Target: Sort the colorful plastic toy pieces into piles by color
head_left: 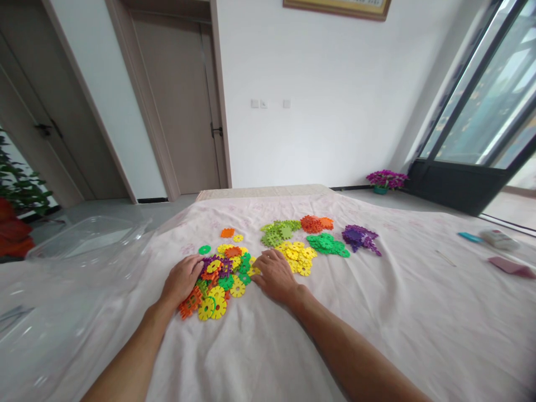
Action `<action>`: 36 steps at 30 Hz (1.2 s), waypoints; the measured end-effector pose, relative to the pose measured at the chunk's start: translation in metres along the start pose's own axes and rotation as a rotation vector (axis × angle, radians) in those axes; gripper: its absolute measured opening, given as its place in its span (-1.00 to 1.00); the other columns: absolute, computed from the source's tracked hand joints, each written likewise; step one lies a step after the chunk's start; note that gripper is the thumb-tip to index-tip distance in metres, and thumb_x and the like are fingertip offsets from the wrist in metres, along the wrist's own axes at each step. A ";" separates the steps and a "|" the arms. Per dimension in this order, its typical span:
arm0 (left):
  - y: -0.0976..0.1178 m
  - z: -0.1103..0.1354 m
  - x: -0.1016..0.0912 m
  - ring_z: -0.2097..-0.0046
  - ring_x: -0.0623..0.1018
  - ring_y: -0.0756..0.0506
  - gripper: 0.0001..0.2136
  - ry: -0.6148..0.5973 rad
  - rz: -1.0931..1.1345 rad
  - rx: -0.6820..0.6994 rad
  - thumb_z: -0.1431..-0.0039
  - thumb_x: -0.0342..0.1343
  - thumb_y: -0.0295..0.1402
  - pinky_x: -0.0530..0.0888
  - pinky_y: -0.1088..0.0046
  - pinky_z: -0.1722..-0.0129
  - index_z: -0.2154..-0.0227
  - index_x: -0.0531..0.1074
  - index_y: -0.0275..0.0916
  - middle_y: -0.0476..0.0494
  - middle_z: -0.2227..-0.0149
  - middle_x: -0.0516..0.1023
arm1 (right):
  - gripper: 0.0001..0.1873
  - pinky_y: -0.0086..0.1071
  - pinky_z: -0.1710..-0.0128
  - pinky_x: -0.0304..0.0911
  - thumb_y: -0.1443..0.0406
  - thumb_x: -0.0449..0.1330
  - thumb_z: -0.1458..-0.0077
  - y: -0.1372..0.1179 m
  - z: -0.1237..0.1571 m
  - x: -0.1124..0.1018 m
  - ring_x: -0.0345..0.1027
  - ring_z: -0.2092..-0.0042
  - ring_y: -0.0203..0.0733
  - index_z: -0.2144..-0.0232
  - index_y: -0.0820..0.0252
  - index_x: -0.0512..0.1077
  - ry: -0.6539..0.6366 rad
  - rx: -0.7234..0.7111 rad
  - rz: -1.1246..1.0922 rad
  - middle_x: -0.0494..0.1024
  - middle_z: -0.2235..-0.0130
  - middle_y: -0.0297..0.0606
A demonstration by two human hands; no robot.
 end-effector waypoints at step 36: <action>0.001 0.001 -0.001 -0.13 0.44 -0.14 -0.55 0.006 -0.008 0.017 -0.29 -0.22 -0.14 0.30 0.27 -0.20 0.02 0.47 -0.22 -0.16 -0.08 0.50 | -0.73 -0.21 -0.04 0.08 0.19 0.14 -0.22 -0.019 0.007 -0.012 0.19 -0.05 -0.10 0.04 -0.04 0.47 -0.023 -0.139 -0.129 0.45 -0.03 -0.27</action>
Point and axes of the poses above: each hand's wrist, its own z-axis away from the middle knuckle, its own x-axis out of the palm, y = z × x, the point moved 4 cm from there along -z, towards the middle knuckle
